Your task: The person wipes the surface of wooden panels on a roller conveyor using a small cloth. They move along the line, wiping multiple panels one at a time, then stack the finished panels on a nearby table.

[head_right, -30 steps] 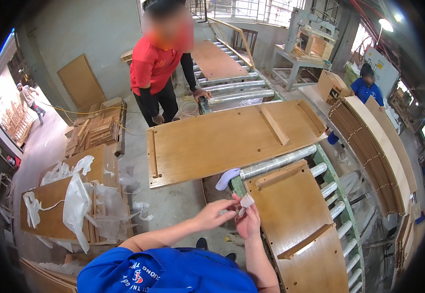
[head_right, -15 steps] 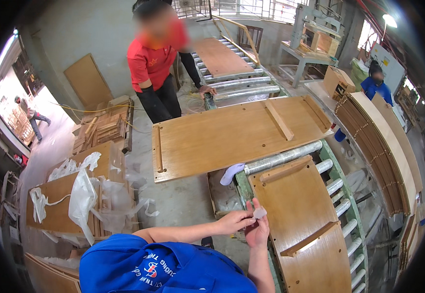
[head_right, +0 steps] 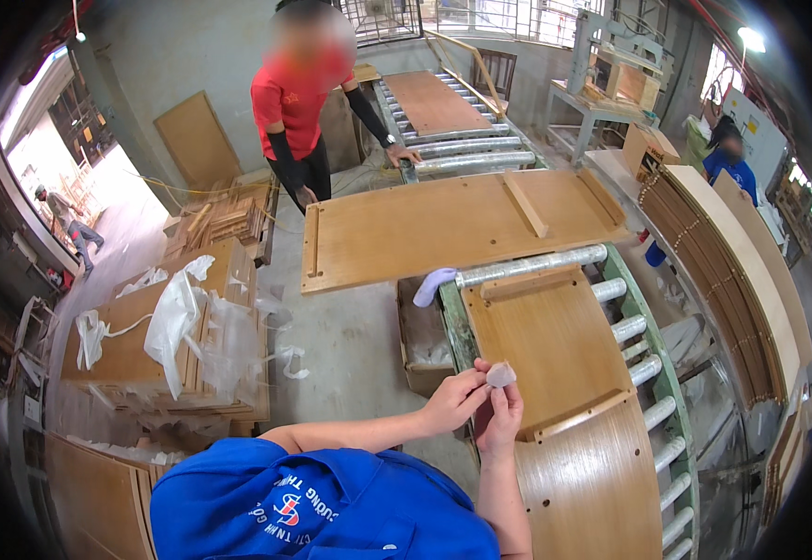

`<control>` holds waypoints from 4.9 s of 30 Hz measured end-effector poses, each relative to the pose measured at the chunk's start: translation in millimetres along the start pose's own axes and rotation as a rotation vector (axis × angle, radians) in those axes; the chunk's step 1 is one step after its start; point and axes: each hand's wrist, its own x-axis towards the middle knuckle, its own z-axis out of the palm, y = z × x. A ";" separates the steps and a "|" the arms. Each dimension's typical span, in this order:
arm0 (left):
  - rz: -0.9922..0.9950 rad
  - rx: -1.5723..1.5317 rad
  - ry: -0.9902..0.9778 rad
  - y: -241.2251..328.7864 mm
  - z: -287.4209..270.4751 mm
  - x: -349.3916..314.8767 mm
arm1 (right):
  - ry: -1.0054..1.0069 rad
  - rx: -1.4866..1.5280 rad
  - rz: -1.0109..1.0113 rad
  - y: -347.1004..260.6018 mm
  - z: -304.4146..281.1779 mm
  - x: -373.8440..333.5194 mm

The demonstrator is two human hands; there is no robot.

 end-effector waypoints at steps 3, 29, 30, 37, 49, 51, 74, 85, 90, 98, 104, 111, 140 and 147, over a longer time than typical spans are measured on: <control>-0.075 0.030 -0.140 21.8 20.6 -7.6 | 0.114 0.080 0.001 -17.4 -20.5 -20.5; 0.052 -0.058 -0.519 60.5 79.0 10.3 | 0.419 0.031 -0.257 -69.2 -29.2 -67.9; 0.080 -0.062 -0.505 59.9 78.8 11.3 | 0.426 0.032 -0.258 -68.8 -30.9 -67.1; 0.359 -0.094 -0.362 44.4 72.5 19.4 | 0.330 -0.020 -0.289 -64.3 -21.4 -54.9; 0.127 0.010 -0.834 17.9 122.2 33.0 | 0.633 0.051 -0.474 -90.6 -83.4 -82.5; 0.075 0.070 -0.853 -3.9 135.9 18.8 | 0.700 0.034 -0.557 -103.2 -99.1 -105.0; 0.882 0.576 -1.070 15.3 588.6 -223.3 | 1.584 -0.348 -0.802 -295.7 -321.2 -580.3; 0.938 0.597 -1.142 15.5 599.5 -220.4 | 1.652 -0.623 -0.620 -368.0 -467.0 -573.8; 0.908 0.628 -1.166 15.6 599.9 -221.1 | 1.737 -0.991 -0.488 -382.5 -492.4 -570.0; 0.911 0.673 -1.201 19.9 602.3 -222.2 | 1.726 -1.150 -0.350 -404.9 -519.4 -567.5; 0.894 0.664 -1.192 19.4 601.5 -219.7 | 1.714 -1.152 -0.322 -410.1 -524.3 -562.6; 0.909 0.645 -1.184 18.7 602.1 -219.1 | 1.727 -1.195 -0.305 -410.7 -530.3 -563.5; 0.922 0.620 -1.120 11.2 599.9 -223.6 | 1.759 -1.153 -0.239 -335.9 -406.7 -629.5; 0.932 0.612 -1.116 9.4 599.8 -224.7 | 1.754 -1.169 -0.272 -326.6 -395.7 -636.6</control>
